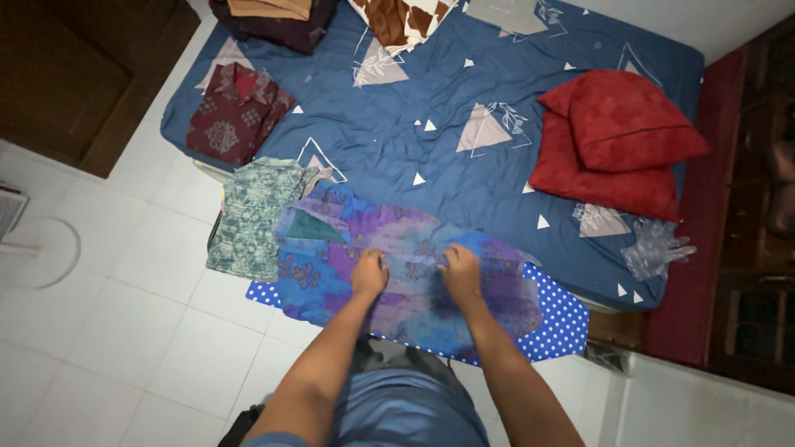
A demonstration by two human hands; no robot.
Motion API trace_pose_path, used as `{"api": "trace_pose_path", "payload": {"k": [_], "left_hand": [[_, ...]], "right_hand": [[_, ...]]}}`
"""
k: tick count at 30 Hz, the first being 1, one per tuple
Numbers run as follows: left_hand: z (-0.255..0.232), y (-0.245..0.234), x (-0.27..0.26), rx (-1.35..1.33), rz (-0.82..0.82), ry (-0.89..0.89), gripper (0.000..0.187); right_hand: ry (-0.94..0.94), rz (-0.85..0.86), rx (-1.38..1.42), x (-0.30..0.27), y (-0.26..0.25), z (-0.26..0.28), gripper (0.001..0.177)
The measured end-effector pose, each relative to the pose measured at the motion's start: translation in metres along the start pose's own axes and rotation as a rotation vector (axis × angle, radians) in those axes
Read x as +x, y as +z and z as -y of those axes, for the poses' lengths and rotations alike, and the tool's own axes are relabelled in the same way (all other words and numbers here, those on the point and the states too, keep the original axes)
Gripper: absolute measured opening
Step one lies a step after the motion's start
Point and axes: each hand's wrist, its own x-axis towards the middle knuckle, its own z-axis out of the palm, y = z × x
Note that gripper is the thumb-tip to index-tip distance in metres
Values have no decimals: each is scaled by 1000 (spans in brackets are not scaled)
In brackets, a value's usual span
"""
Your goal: The person folds two shirts on a table and places them onto a bed.
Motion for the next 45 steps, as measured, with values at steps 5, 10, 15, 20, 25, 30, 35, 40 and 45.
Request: {"api": "trace_pose_path", "payload": {"k": [5,10,15,20,25,30,35,40,45], "left_hand": [[-6,17,12,-22,-37,-426,24],[-3,30,16,-61,-4,-558,13],[1,33,17,-52,3,-551,12],[-1,38,18,-31,-48,-578,8],[6,41,21,-250,-62,-622,10],[11,46,25,-382,-165,-494,11],[0,25,27,-193,-166,-438,8],[-11,-28,16,-60,-206,2,26],[-10,-39,14,-55,-119,83,27]], "right_hand": [[-257,25,163,32,51,18,41],[-137,301,82,46,101,49,30],[-49,244,41,56,131,37,12],[189,359,312,64,139,25,8],[224,394,360,65,134,20,12],[-128,154,450,57,132,18,11],[-107,86,400,56,127,28,9],[-154,84,104,56,107,49,8],[-169,109,81,52,98,60,7]]}}
